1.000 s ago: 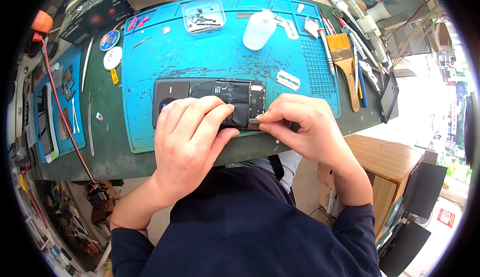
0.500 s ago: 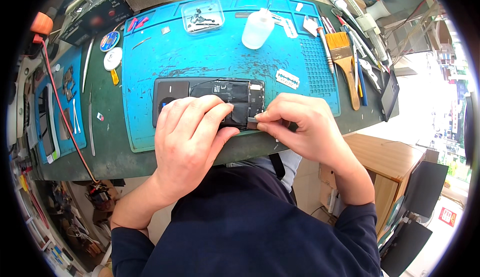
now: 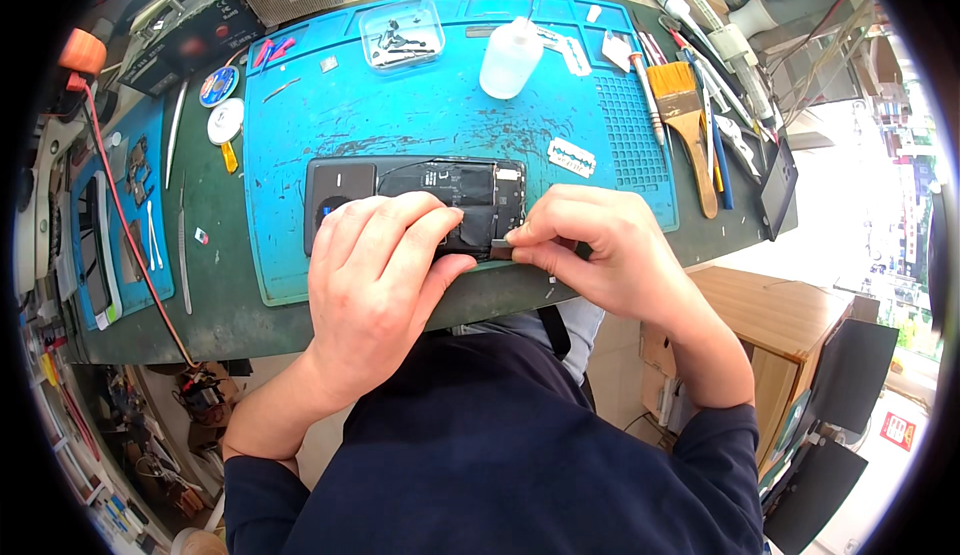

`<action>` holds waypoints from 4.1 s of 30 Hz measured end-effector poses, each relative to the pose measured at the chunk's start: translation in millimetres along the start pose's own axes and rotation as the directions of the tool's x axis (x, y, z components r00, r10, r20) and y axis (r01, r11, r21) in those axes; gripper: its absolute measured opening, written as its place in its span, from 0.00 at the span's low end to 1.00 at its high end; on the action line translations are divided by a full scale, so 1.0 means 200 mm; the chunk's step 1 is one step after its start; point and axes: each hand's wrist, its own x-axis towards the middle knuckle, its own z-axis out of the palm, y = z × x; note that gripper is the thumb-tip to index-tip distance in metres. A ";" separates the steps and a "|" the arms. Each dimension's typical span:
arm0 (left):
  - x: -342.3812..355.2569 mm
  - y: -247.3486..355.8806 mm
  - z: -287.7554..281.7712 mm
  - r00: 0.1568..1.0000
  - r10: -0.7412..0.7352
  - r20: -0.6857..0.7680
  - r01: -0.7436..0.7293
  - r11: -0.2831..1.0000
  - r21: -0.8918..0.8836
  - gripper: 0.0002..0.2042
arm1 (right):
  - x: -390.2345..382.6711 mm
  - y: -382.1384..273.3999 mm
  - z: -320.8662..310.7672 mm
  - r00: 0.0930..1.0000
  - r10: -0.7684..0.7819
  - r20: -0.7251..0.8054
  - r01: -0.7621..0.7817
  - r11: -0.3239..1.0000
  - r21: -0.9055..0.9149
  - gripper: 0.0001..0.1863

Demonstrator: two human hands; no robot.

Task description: The person repairs a smartphone by applying adhesive to the internal frame and carefully placing small components. They use tweezers to position a small metal piece and a small orange tool to press down on the internal parts. The person also uses a liquid from a bottle to assist in the assembly process.

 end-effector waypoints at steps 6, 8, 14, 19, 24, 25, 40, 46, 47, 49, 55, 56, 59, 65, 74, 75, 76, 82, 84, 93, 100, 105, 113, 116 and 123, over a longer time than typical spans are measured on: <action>0.00 0.00 0.00 1.000 0.003 0.000 -0.003 1.000 0.004 0.19 | -0.01 0.00 0.02 0.998 -0.034 -0.051 0.033 0.999 -0.023 0.04; 0.00 0.00 0.00 1.000 0.005 -0.004 -0.005 1.000 0.001 0.19 | -0.01 0.00 0.02 0.998 0.020 -0.059 -0.021 1.000 -0.010 0.04; 0.00 0.00 0.00 1.000 0.006 -0.016 -0.006 1.000 0.005 0.19 | 0.01 -0.03 -0.01 0.994 0.078 0.074 -0.078 0.997 -0.011 0.05; 0.01 0.01 0.00 0.999 0.019 -0.026 -0.020 1.000 -0.012 0.20 | -0.01 0.00 0.01 1.000 -0.009 0.006 0.009 1.000 0.001 0.05; 0.01 0.00 -0.01 0.997 0.071 -0.027 -0.071 0.997 -0.027 0.18 | -0.04 -0.01 -0.02 0.956 0.293 -0.011 -0.273 0.904 0.331 0.06; 0.01 0.00 -0.01 0.995 0.090 -0.031 -0.092 0.995 -0.048 0.19 | -0.05 -0.01 -0.01 0.959 0.281 -0.041 -0.249 0.902 0.351 0.06; 0.01 0.06 0.08 0.920 0.382 -0.087 -0.373 0.922 0.107 0.20 | -0.12 0.09 0.00 0.900 0.389 -0.198 -0.153 0.705 0.692 0.08; 0.03 0.07 0.07 0.896 0.442 -0.047 -0.429 0.887 0.170 0.20 | -0.12 0.11 -0.01 0.908 0.368 -0.198 -0.132 0.701 0.700 0.09; 0.04 0.07 0.07 0.890 0.455 -0.040 -0.441 0.879 0.179 0.20 | -0.12 0.11 -0.01 0.909 0.363 -0.204 -0.122 0.702 0.702 0.10; 0.05 0.09 0.07 0.872 0.488 -0.022 -0.475 0.857 0.200 0.19 | -0.12 0.11 0.00 0.911 0.354 -0.210 -0.110 0.701 0.705 0.10; 0.07 0.11 0.04 0.816 0.569 0.096 -0.575 0.785 0.230 0.18 | -0.13 0.14 0.01 0.923 0.328 -0.200 -0.095 0.698 0.709 0.10; 0.08 0.11 0.04 0.812 0.573 0.110 -0.583 0.785 0.212 0.19 | -0.13 0.14 0.01 0.923 0.329 -0.201 -0.096 0.700 0.707 0.09; 0.10 0.02 0.05 0.850 0.527 -0.010 -0.527 0.850 0.007 0.21 | -0.13 0.13 0.02 0.920 0.323 -0.222 -0.083 0.714 0.695 0.09; 0.30 -0.12 -0.05 0.989 -0.093 -0.111 0.059 0.960 -0.275 0.15 | -0.14 0.14 0.02 0.915 0.333 -0.227 -0.094 0.724 0.683 0.09; 0.63 -0.45 -0.04 0.988 -0.012 -0.155 0.006 0.999 -0.036 0.10 | -0.14 0.12 0.03 0.913 0.336 -0.230 -0.083 0.707 0.702 0.08; 0.63 -0.46 -0.04 0.992 -0.024 -0.121 0.022 1.000 -0.022 0.10 | -0.14 0.12 0.03 0.911 0.342 -0.229 -0.087 0.704 0.705 0.08; 0.63 -0.45 -0.03 0.994 -0.017 -0.104 0.015 1.000 -0.017 0.10 | -0.14 0.13 0.03 0.912 0.340 -0.230 -0.083 0.702 0.707 0.08; 0.63 -0.49 0.00 0.990 0.119 -0.081 -0.108 0.986 0.127 0.10 | -0.13 0.12 0.03 0.913 0.341 -0.222 -0.098 0.714 0.693 0.08; 0.63 -0.51 0.00 0.983 0.164 -0.078 -0.154 0.980 0.125 0.10 | -0.14 0.12 0.04 0.914 0.329 -0.238 -0.095 0.743 0.663 0.08; 0.45 -0.25 -0.12 0.998 -0.054 0.010 0.055 0.998 -0.024 0.09 | -0.11 0.00 0.14 0.938 -0.048 -0.344 0.083 0.993 0.089 0.07; 0.00 -0.06 -0.12 0.984 0.170 0.046 -0.166 0.983 -0.083 0.13 | -0.08 -0.01 0.17 0.939 -0.064 -0.339 0.073 0.997 0.013 0.08; -0.10 -0.04 -0.09 0.984 0.177 -0.001 -0.177 0.984 0.006 0.16 | -0.08 -0.02 0.16 0.947 -0.038 -0.319 0.043 0.999 0.007 0.08; -0.11 -0.03 -0.08 0.981 0.192 0.035 -0.194 0.980 0.043 0.17 | -0.08 -0.01 0.17 0.946 -0.039 -0.323 0.034 0.999 -0.020 0.08; -0.12 -0.03 -0.07 0.980 0.196 0.036 -0.197 0.979 0.048 0.17 | -0.08 -0.02 0.17 0.940 -0.052 -0.337 0.038 0.998 -0.046 0.09; -0.12 -0.03 -0.06 0.978 0.211 0.006 -0.211 0.975 0.067 0.16 | -0.08 -0.02 0.17 0.947 -0.074 -0.312 0.047 0.994 -0.095 0.09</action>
